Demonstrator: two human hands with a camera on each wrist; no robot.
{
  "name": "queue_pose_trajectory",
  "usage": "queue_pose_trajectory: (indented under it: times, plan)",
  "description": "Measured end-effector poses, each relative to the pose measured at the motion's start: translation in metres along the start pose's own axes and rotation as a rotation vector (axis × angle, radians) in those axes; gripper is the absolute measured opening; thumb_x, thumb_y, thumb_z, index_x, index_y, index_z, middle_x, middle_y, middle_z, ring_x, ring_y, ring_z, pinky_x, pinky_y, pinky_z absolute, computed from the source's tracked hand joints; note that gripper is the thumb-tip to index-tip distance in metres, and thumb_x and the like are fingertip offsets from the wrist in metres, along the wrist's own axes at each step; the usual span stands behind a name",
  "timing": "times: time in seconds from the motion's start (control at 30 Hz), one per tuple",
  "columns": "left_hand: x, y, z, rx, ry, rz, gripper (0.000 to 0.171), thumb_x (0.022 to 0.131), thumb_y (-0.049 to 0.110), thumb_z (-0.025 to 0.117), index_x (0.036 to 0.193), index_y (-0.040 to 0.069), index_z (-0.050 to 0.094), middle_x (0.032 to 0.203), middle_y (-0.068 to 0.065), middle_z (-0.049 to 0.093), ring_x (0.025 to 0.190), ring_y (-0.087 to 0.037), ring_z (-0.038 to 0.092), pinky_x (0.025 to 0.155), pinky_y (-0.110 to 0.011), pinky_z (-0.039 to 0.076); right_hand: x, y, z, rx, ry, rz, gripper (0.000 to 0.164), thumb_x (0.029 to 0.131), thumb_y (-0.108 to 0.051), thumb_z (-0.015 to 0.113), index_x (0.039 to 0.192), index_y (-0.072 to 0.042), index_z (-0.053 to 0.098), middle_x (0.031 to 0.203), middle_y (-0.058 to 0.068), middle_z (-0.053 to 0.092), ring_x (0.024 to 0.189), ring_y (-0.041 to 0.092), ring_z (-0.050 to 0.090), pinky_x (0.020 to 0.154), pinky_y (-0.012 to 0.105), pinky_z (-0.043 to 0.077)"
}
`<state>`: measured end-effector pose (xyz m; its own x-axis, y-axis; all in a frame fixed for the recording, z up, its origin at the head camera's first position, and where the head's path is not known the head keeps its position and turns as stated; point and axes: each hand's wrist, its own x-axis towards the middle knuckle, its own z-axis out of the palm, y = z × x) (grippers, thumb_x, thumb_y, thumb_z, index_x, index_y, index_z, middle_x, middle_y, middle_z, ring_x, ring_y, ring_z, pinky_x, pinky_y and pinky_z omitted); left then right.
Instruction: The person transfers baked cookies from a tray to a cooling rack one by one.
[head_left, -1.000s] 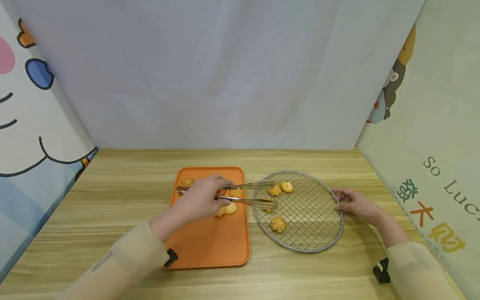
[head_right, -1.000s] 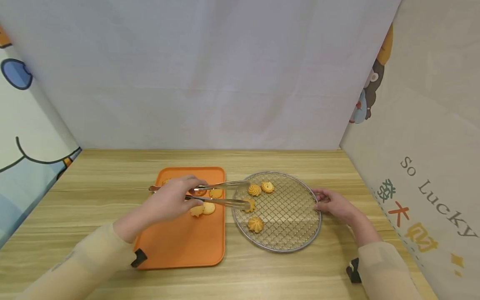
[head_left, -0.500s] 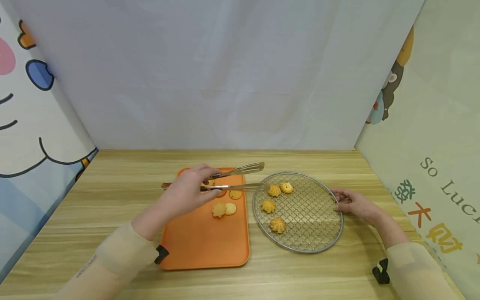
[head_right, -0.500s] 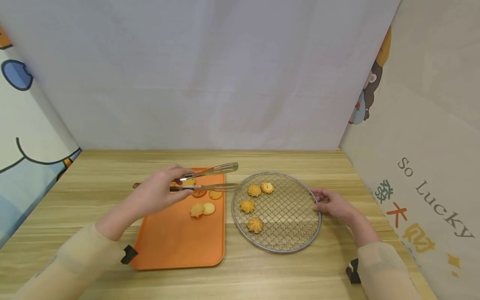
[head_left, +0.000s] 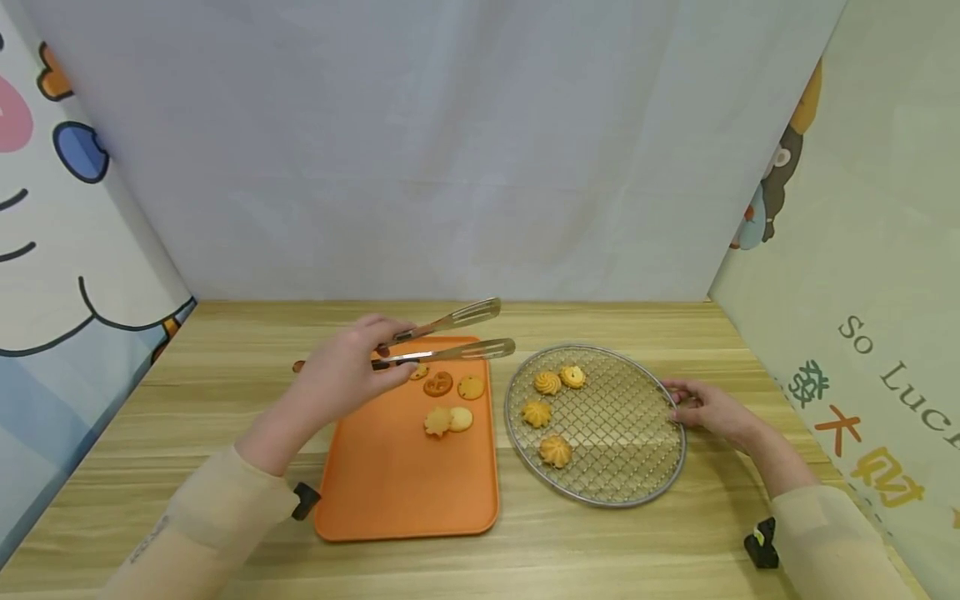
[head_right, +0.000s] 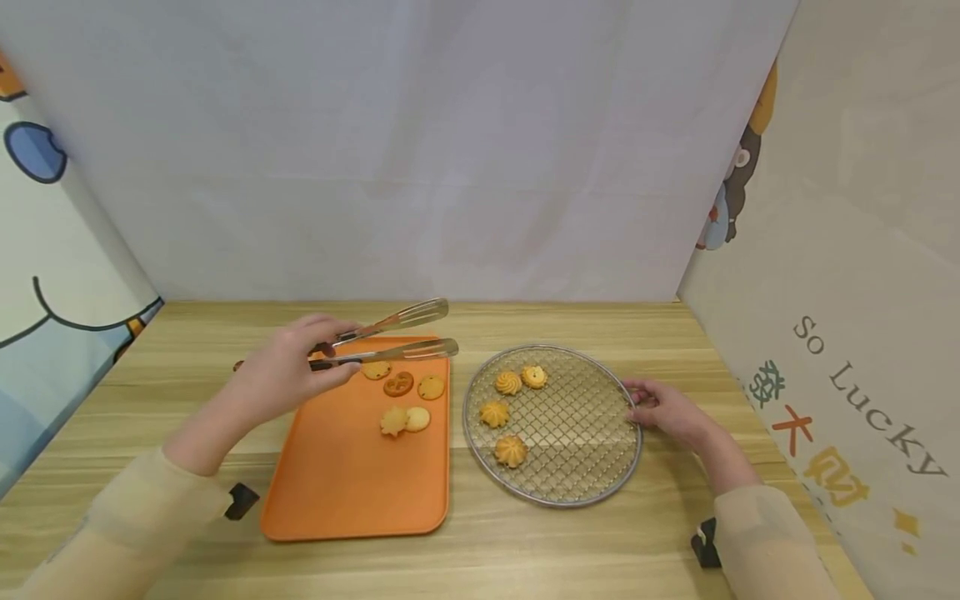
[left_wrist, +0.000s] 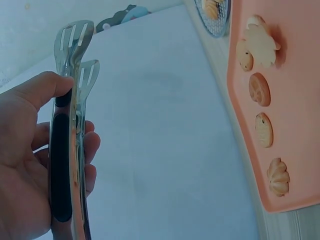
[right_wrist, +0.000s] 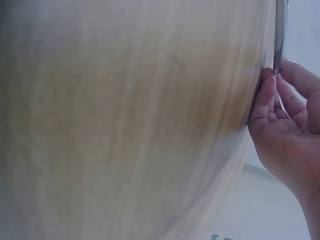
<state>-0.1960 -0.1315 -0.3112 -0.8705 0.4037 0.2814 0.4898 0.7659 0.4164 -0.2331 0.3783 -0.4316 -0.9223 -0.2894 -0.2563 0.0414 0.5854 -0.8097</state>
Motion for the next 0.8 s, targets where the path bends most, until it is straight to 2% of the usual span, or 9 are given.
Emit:
queue_pose_trajectory:
  times: [0.3,0.53,0.8]
  plan:
    - [-0.002,-0.018,-0.008,0.021,0.055,-0.013,0.044,0.085,0.026,0.071,0.126,0.013,0.06,0.109,-0.006,0.059,0.081,-0.019,0.058,0.063,-0.033,0.048,0.0,0.0,0.0,0.001,0.005,-0.009,0.066,0.089,-0.009,0.063,0.141,0.013,0.029,0.114,0.023,0.045,0.09,0.013,0.05,0.074,0.019,0.048]
    - [-0.005,-0.037,-0.006,0.043,0.126,0.019,0.042,0.084,0.022,0.073,0.122,0.009,0.062,0.109,-0.009,0.06,0.078,-0.019,0.06,0.062,-0.035,0.05,0.0,0.0,0.001,0.001,0.005,-0.011,0.065,0.09,-0.009,0.063,0.141,0.013,0.029,0.114,0.022,0.045,0.091,0.014,0.049,0.075,0.019,0.048]
    - [-0.01,-0.058,-0.004,0.082,0.175,0.027,0.041,0.082,0.023,0.075,0.12,0.01,0.064,0.105,-0.007,0.062,0.077,-0.018,0.06,0.062,-0.037,0.05,0.0,0.001,0.001,0.0,0.014,-0.01,0.065,0.089,-0.009,0.063,0.14,0.013,0.03,0.114,0.023,0.046,0.09,0.013,0.049,0.074,0.019,0.049]
